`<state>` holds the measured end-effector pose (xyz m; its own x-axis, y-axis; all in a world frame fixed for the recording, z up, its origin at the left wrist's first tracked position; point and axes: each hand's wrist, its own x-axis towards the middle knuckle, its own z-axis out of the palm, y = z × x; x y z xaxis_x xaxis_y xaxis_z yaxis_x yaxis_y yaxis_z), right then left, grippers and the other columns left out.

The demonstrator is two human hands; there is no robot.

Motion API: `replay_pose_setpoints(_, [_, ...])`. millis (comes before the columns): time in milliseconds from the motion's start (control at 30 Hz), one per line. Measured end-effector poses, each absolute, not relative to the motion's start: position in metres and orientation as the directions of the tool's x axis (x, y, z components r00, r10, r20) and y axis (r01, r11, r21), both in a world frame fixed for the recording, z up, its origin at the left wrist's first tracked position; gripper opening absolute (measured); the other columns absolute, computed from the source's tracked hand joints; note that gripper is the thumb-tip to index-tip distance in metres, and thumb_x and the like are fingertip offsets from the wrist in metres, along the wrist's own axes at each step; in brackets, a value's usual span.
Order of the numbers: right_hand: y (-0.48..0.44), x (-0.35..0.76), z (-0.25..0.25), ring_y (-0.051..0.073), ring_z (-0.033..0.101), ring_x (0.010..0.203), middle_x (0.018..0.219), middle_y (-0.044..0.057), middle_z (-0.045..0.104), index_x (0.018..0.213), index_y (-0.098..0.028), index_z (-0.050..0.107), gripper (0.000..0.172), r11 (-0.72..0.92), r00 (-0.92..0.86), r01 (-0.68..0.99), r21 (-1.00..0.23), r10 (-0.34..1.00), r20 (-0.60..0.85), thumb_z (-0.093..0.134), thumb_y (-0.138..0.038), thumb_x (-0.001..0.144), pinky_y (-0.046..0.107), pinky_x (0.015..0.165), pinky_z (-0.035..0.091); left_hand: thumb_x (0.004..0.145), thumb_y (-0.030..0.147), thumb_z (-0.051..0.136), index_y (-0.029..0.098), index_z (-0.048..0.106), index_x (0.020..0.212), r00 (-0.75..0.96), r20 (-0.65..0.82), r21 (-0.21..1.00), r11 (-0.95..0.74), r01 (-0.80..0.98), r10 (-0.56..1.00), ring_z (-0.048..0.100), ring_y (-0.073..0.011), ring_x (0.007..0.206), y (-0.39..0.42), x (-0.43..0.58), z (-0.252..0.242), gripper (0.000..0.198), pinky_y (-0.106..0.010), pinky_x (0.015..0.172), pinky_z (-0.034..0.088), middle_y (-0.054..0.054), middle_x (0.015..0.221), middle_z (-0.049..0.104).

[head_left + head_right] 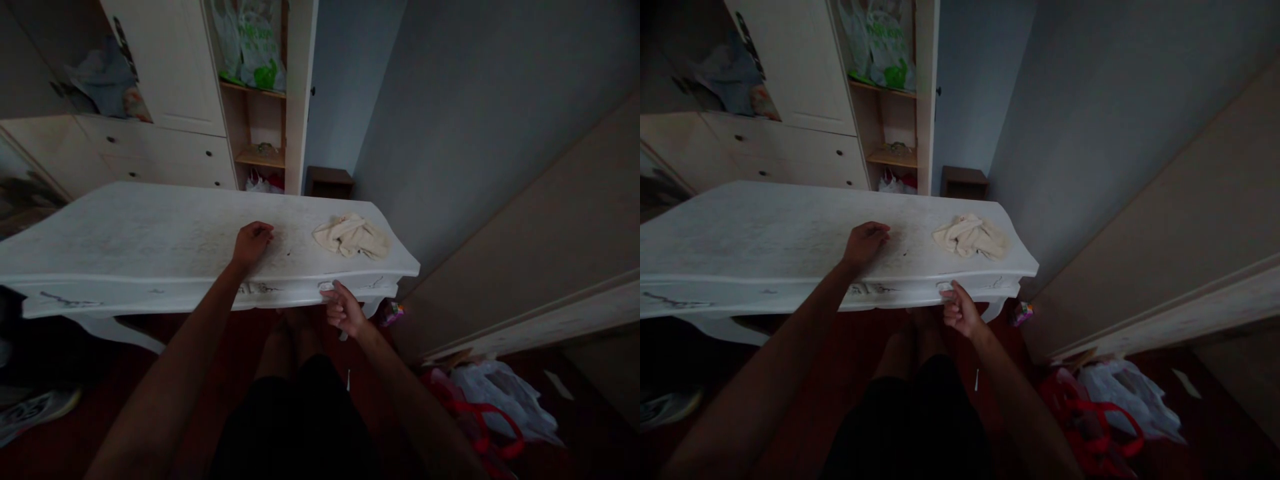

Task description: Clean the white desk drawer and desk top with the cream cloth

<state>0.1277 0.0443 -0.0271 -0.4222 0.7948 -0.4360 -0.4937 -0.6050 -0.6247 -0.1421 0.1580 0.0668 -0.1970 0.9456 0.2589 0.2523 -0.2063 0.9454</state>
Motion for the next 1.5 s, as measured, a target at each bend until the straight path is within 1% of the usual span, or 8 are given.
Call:
replay_pose_setpoints(100, [0.059, 0.126, -0.027, 0.005, 0.012, 0.037, 0.041, -0.013, 0.029, 0.087, -0.015, 0.064, 0.037, -0.628, -0.447, -0.507, -0.591, 0.777, -0.443, 0.064, -0.052, 0.082, 0.019, 0.038, 0.013, 0.073, 0.022, 0.057, 0.014, 0.069, 0.084, -0.201, 0.245, 0.953, -0.197, 0.23, 0.949, 0.06, -0.0128, 0.062, 0.158, -0.142, 0.067, 0.018, -0.025, 0.066, 0.05, -0.001, 0.068, 0.066])
replay_pose_setpoints(300, [0.061, 0.117, -0.025, 0.004, 0.011, 0.036, 0.038, -0.013, 0.026, 0.079, -0.013, 0.064, 0.033, -0.575, -0.3, -0.468, -0.671, 0.818, -0.491, 0.061, -0.046, 0.081, 0.019, 0.036, 0.013, 0.072, 0.023, 0.059, 0.014, 0.069, 0.083, -0.218, 0.262, 0.95, -0.211, 0.23, 0.94, 0.06, -0.0124, 0.061, 0.158, -0.141, 0.068, 0.017, -0.024, 0.065, 0.05, -0.001, 0.067, 0.066])
replay_pose_setpoints(833, [-0.007, 0.114, -0.017, 0.003, 0.011, 0.036, 0.037, -0.014, 0.024, 0.071, -0.013, 0.064, 0.037, -0.519, -0.219, -0.456, -0.723, 0.853, -0.474, 0.067, -0.05, 0.069, 0.021, 0.038, 0.011, 0.071, 0.02, 0.058, 0.014, 0.069, 0.08, -0.258, 0.24, 0.959, -0.187, 0.213, 0.936, 0.057, -0.0106, 0.055, 0.163, -0.142, 0.069, 0.015, -0.022, 0.056, 0.044, 0.0, 0.064, 0.064])
replay_pose_setpoints(1033, [-0.051, 0.112, -0.019, 0.004, 0.013, 0.036, 0.038, -0.014, 0.024, 0.072, -0.016, 0.062, 0.041, -0.458, -0.139, -0.47, -0.755, 0.883, -0.449, 0.067, -0.056, 0.069, 0.02, 0.037, 0.013, 0.07, 0.022, 0.058, 0.015, 0.069, 0.079, -0.262, 0.253, 0.945, -0.18, 0.272, 0.931, 0.057, -0.0121, 0.057, 0.161, -0.141, 0.069, 0.016, -0.025, 0.06, 0.046, -0.001, 0.065, 0.064])
replay_pose_setpoints(1200, [-0.088, 0.112, -0.017, 0.004, 0.015, 0.036, 0.039, -0.013, 0.025, 0.071, -0.017, 0.061, 0.048, -0.495, -0.092, -0.42, -0.761, 0.857, -0.507, 0.066, -0.064, 0.066, 0.02, 0.035, 0.016, 0.074, 0.027, 0.057, 0.016, 0.069, 0.087, -0.188, 0.278, 0.875, -0.168, 0.454, 0.942, 0.062, -0.0164, 0.067, 0.157, -0.142, 0.068, 0.022, -0.027, 0.067, 0.048, -0.003, 0.072, 0.068])
replay_pose_setpoints(1367, [-0.122, 0.11, -0.022, 0.006, 0.024, 0.037, 0.043, -0.01, 0.031, 0.073, -0.017, 0.062, 0.05, -0.497, -0.029, -0.395, -0.773, 0.847, -0.53, 0.064, -0.067, 0.069, 0.021, 0.036, 0.019, 0.077, 0.033, 0.06, 0.016, 0.066, 0.1, -0.216, 0.302, 0.774, -0.107, 0.624, 0.929, 0.065, -0.0223, 0.089, 0.162, -0.111, 0.082, 0.029, -0.034, 0.083, 0.049, -0.008, 0.093, 0.07])
replay_pose_setpoints(1433, [-0.134, 0.109, -0.033, 0.006, 0.025, 0.037, 0.043, -0.009, 0.033, 0.074, -0.019, 0.063, 0.05, -0.514, -0.037, -0.395, -0.761, 0.837, -0.546, 0.064, -0.068, 0.07, 0.021, 0.036, 0.021, 0.079, 0.039, 0.063, 0.015, 0.062, 0.112, -0.142, 0.343, 0.747, -0.178, 0.64, 0.928, 0.064, -0.0235, 0.095, 0.164, -0.079, 0.095, 0.04, -0.036, 0.087, 0.05, -0.01, 0.102, 0.068])
replay_pose_setpoints(1500, [-0.143, 0.108, -0.05, 0.007, 0.025, 0.035, 0.042, -0.008, 0.033, 0.07, -0.02, 0.062, 0.052, -0.561, -0.085, -0.386, -0.733, 0.812, -0.577, 0.065, -0.071, 0.067, 0.022, 0.035, 0.021, 0.081, 0.046, 0.063, 0.014, 0.059, 0.12, 0.002, 0.438, 0.669, -0.327, 0.667, 0.899, 0.06, -0.0262, 0.112, 0.166, -0.041, 0.109, 0.05, -0.039, 0.098, 0.046, -0.015, 0.118, 0.063])
